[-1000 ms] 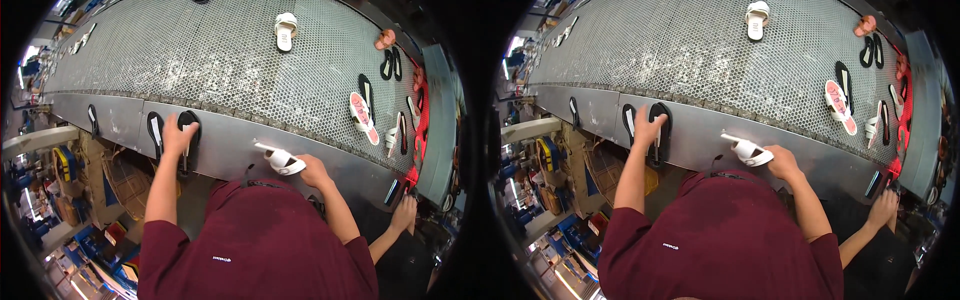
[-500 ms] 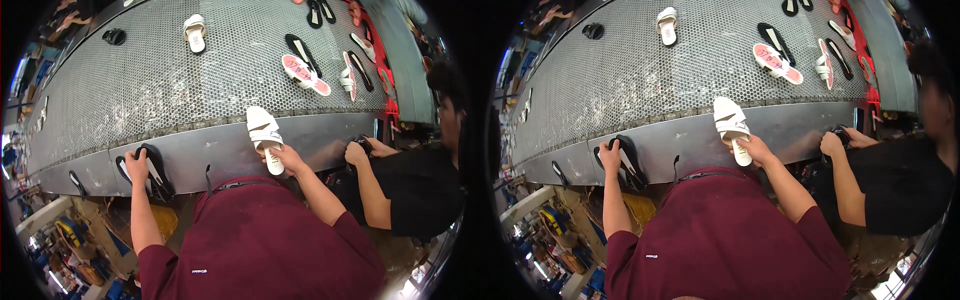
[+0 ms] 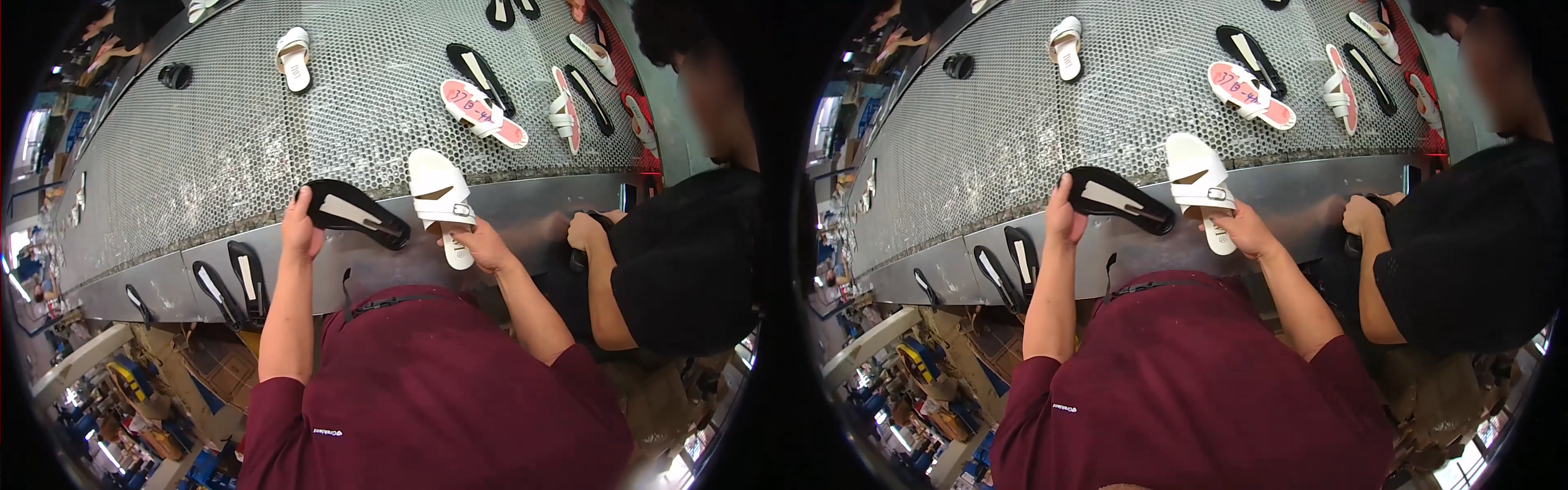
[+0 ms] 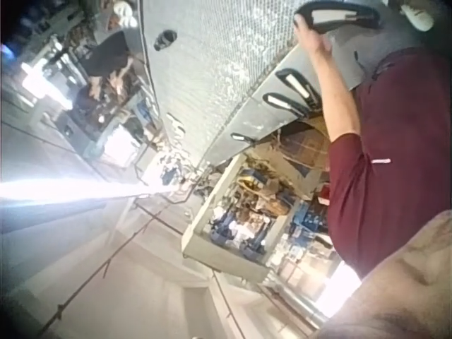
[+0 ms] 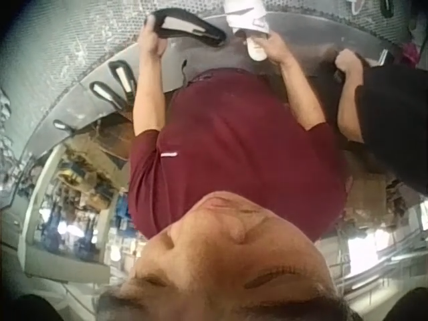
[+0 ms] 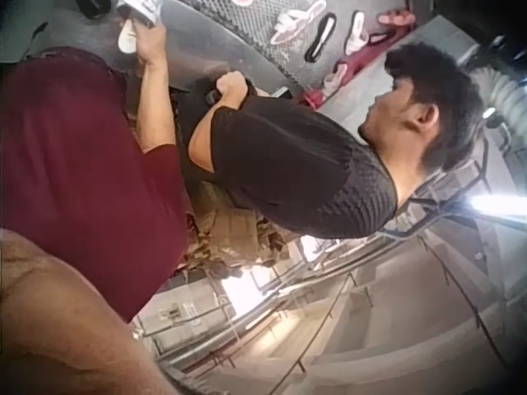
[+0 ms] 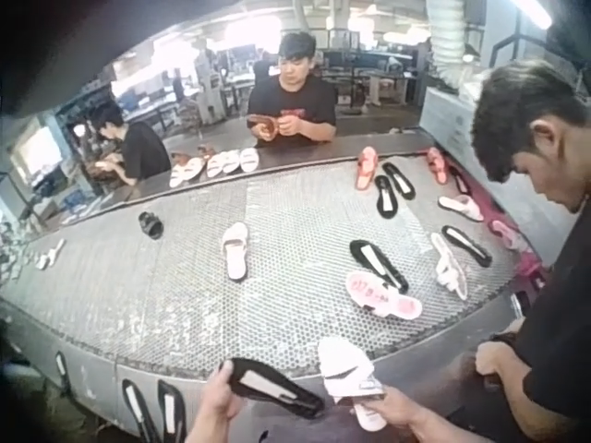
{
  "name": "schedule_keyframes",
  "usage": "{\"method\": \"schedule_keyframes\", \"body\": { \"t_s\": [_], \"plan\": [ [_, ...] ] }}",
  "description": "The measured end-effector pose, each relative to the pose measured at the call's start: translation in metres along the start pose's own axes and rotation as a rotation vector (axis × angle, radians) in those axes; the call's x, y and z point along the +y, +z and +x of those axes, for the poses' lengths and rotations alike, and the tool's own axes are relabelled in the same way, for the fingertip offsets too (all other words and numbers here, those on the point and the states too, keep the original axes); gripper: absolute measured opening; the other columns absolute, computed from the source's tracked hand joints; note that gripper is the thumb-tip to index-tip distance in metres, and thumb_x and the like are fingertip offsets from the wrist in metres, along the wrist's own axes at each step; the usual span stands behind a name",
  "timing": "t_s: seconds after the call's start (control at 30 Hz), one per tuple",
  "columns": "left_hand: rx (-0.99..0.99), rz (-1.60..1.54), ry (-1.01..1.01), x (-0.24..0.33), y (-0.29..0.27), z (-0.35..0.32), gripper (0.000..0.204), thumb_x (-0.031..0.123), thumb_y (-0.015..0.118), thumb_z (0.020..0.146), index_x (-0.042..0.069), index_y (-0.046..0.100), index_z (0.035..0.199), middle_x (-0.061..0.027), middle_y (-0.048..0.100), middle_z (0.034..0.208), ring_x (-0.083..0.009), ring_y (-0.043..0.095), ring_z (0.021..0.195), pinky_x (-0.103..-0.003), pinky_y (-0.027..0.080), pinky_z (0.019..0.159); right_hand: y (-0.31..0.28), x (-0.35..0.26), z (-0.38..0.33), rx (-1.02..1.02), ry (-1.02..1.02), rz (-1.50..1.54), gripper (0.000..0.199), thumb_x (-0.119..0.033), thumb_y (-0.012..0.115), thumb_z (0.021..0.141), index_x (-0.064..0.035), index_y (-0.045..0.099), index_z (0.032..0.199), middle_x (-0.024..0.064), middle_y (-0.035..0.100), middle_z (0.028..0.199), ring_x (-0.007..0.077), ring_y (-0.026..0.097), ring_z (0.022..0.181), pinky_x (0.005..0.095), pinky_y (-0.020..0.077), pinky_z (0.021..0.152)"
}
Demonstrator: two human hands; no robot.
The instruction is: Assembling sandal components on a factory production line.
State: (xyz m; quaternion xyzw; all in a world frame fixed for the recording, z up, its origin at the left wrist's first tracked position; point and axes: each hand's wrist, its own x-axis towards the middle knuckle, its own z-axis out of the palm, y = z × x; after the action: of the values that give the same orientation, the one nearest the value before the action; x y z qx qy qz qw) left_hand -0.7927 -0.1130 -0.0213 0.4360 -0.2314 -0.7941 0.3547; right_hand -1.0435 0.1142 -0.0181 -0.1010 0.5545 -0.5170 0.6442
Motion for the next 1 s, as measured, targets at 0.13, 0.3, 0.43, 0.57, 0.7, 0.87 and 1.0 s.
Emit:
{"method": "schedule_keyframes", "body": {
  "t_s": [0.13,0.3,0.43,0.57,0.7,0.87,1.0],
  "plan": [
    [-0.067,-0.073,-0.118,-0.038,0.018,0.021,0.026,0.022,0.05,0.097,0.003,0.052,0.116,-0.0099,0.063,0.106,-0.024,0.062,0.097,-0.039,0.05,0.087,0.009,0.007,0.011,0.0,-0.004,-0.003,0.03,-0.001,0.054,0.089,0.0006,0.053,0.119,0.0098,0.064,0.1,0.0173,0.065,0.081,0.0303,0.053,0.073],
    [-0.138,-0.054,-0.172,-0.047,0.034,0.031,0.033,0.025,0.049,0.098,0.008,0.048,0.127,-0.0095,0.06,0.112,-0.0236,0.058,0.104,-0.039,0.048,0.09,0.021,0.01,0.035,-0.031,-0.001,-0.124,0.019,-0.008,0.061,0.089,0.0015,0.063,0.106,0.0074,0.067,0.092,0.0137,0.063,0.079,0.0276,0.0509,0.072],
    [-0.312,-0.067,-0.162,-0.049,0.037,0.034,0.057,0.03,0.064,0.089,0.005,0.04,0.135,-0.0099,0.056,0.121,-0.0234,0.054,0.112,-0.039,0.042,0.098,0.028,0.009,0.047,-0.082,0.038,-0.111,0.023,-0.009,0.061,0.09,0.0009,0.063,0.111,0.0076,0.068,0.098,0.014,0.063,0.087,0.0277,0.0504,0.078],
    [-0.338,0.046,-0.12,-0.049,0.05,0.036,0.078,0.02,0.08,0.074,0.003,0.037,0.137,-0.0115,0.056,0.12,-0.0226,0.055,0.111,-0.038,0.043,0.099,0.033,-0.011,0.05,-0.119,0.071,-0.184,0.024,-0.009,0.061,0.089,0.0007,0.063,0.111,0.0074,0.068,0.1,0.0138,0.063,0.091,0.0283,0.0501,0.081],
    [-0.317,0.118,-0.165,-0.05,0.062,0.04,0.072,0.012,0.078,0.076,0.003,0.038,0.135,-0.0107,0.059,0.116,-0.0215,0.057,0.106,-0.037,0.046,0.094,0.029,-0.009,0.056,-0.148,0.063,-0.275,0.023,-0.009,0.063,0.088,-0.0001,0.064,0.109,0.0062,0.068,0.1,0.012,0.063,0.09,0.028,0.0502,0.08],
    [-0.297,0.152,-0.204,-0.052,0.068,0.041,0.06,0.014,0.074,0.081,0.003,0.043,0.131,-0.0103,0.06,0.113,-0.0198,0.058,0.104,-0.036,0.048,0.091,0.022,-0.003,0.06,-0.147,0.056,-0.236,0.022,-0.01,0.065,0.086,-0.0013,0.066,0.107,0.0052,0.069,0.099,0.0107,0.063,0.087,0.0275,0.05,0.078],
    [-0.281,0.163,-0.219,-0.056,0.07,0.042,0.056,0.013,0.072,0.083,0.004,0.044,0.13,-0.0095,0.06,0.111,-0.019,0.059,0.102,-0.035,0.048,0.09,0.017,0.002,0.061,-0.132,0.06,-0.218,0.018,-0.007,0.062,0.086,-0.0003,0.066,0.103,0.0059,0.068,0.094,0.0118,0.063,0.083,0.0277,0.0502,0.074]
  ]
}}
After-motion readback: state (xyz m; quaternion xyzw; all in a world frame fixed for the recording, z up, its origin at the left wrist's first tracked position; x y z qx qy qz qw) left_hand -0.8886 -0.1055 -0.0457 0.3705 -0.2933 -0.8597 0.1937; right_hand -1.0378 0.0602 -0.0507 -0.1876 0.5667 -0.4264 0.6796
